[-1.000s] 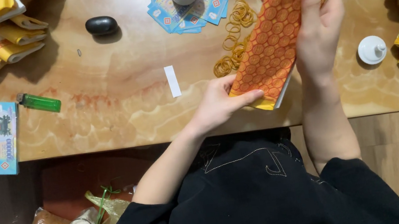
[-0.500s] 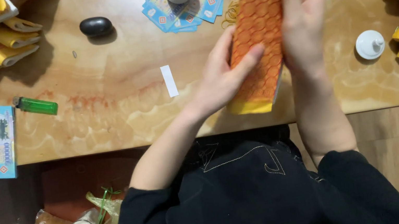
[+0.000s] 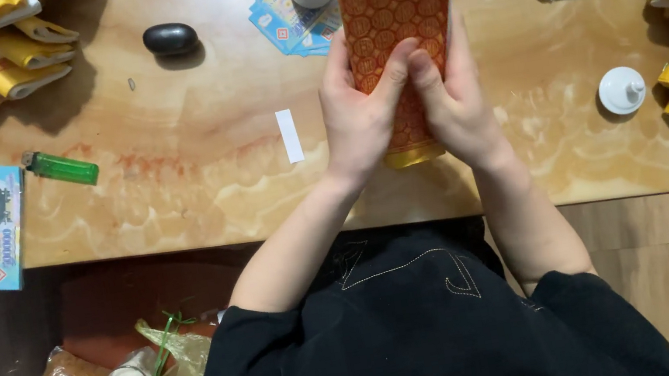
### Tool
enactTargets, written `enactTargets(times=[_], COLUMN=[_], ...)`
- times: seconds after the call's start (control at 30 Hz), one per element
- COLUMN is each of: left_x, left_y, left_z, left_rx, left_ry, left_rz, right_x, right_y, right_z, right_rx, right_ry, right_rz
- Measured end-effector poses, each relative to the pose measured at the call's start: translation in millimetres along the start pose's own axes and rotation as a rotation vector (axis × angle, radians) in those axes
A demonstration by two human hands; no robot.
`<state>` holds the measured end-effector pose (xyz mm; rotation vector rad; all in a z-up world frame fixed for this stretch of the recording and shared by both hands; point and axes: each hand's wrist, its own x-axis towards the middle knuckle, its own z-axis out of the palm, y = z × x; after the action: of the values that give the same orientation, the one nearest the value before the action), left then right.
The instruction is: Organizing and bundling ritual spirit money with rubber bands on a workspace.
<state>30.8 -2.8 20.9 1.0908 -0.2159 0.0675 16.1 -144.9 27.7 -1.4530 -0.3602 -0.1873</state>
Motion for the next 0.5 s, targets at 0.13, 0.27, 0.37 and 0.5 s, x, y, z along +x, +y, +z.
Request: enactTargets(times=[0.13, 0.27, 0.37, 0.5], left_x=[0.7, 9.0, 20.1, 20.1], left_y=[20.9, 47.2, 67.6, 69.0], left_z=[-4.4, -19.8, -20.6, -12.4], left_rx=[-0.106, -0.038, -0.048, -0.228], left_ry=[-0.071, -0.165, -0.182, -0.066], left_rz=[-0.091, -0.115, -0.217, -0.237], right_x=[-14.4, -26.6, -21.6, -12.6], right_y=[1.8, -5.4, -23.3, -39.2], right_z=[-14.2, -26.6, -14.7, 3.2], right_rx=[-0.344, -0.658, -0.68, -0.535], right_ry=[-0.017, -0.053, -0.179, -0.162], right_rz=[0.03, 0.057, -0.113, -0.019])
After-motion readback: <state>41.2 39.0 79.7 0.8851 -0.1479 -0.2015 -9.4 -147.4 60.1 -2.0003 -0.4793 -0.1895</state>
